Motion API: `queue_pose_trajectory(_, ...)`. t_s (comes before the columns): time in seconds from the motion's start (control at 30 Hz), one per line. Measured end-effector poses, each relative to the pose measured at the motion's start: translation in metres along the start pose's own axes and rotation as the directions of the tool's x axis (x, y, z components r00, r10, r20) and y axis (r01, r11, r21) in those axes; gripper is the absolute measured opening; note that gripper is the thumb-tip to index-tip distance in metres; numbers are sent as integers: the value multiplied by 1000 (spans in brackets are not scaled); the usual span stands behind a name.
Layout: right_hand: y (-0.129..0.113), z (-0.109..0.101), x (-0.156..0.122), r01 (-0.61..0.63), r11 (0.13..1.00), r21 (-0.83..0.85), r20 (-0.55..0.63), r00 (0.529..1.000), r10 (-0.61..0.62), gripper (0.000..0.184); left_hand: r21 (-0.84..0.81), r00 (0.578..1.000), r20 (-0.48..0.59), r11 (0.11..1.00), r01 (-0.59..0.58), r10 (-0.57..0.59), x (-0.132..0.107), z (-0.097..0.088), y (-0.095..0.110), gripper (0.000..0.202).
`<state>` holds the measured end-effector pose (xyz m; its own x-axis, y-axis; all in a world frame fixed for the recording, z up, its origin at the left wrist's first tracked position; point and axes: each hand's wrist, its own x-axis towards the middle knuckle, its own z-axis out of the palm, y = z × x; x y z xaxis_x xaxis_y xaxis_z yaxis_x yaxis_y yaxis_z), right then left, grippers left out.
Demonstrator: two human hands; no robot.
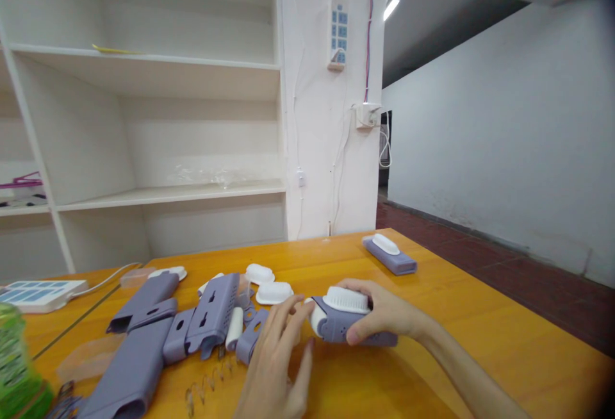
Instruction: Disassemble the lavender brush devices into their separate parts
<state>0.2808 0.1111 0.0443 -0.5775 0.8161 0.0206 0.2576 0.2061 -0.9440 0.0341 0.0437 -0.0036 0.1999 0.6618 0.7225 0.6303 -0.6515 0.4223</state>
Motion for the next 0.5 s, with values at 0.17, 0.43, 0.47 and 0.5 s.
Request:
queue_pose_trajectory(0.17,1,-10,-8,-83,991,104,178,982,63,66,36,980,49,980,-195,193,-1,-1,1,51)
queue_pose_trajectory(0.43,-28,4,-17,34,919,-393,-177,978,-113,49,-241,984,88,956,169,-152,-5,11,8,21)
queue_pose_trajectory(0.47,-32,10,-18,52,887,-458,-196,968,-157,42,-264,974,113,939,218,-195,-4,13,10,18)
queue_pose_trajectory(0.5,-34,15,-17,69,853,-517,-191,962,-193,36,-275,964,135,926,258,-228,-4,14,11,15)
